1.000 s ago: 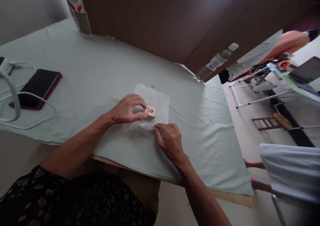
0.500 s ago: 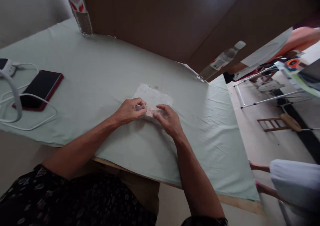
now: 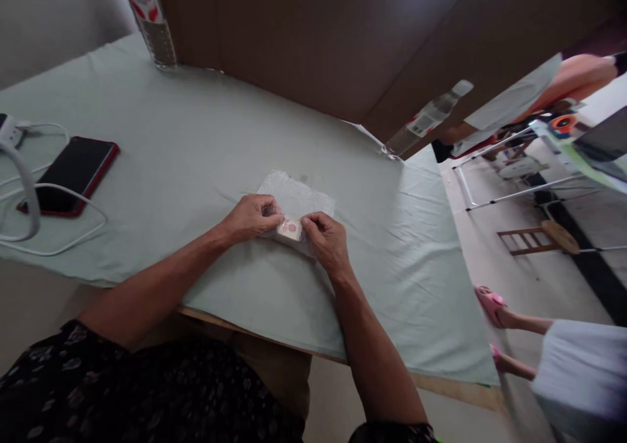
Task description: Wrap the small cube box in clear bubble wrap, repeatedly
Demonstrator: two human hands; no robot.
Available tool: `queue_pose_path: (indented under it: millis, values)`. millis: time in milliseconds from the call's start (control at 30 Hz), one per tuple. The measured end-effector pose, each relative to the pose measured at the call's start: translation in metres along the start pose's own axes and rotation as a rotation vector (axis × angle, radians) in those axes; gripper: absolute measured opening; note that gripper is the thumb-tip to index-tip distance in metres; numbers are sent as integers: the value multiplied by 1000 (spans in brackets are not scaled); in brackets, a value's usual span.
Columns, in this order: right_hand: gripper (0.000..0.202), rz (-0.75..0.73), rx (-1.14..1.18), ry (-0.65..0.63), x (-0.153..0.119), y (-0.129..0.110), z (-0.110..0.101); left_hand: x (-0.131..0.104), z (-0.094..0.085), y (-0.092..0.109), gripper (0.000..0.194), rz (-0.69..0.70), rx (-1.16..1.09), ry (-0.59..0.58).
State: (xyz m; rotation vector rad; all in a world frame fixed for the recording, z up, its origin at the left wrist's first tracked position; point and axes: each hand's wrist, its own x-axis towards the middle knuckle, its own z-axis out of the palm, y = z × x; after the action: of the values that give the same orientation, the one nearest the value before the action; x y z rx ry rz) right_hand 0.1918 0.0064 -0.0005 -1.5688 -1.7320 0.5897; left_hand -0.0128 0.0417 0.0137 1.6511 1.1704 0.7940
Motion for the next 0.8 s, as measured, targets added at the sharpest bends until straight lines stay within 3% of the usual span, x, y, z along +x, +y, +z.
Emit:
queue_pose_path:
  millis: [67,133,300,500,600,700,800]
  values:
    - [19,-108,-237,139,-5,-4,-2,1,2,-2,19,-2,-13,1]
    - [18,-254,-431,202,-13,-13,-2,2,4,-3,20,5,-20,2]
    - [18,-533,-553,2,-25,-31,6,4,1,-5,24,29,20,10]
    - [26,-518,-652,-76,-22,-31,11,5,-34,-5,33,41,344,-13]
    - [30,-524,-715,-67,-22,-31,13,6,-49,-7,40,-60,484,18]
    - [26,-525,-756,-75,-22,-35,15,8,-53,-11,46,-139,579,38]
    - [22,-515,-758,-99,-20,-38,16,11,-51,-16,47,-136,611,-20]
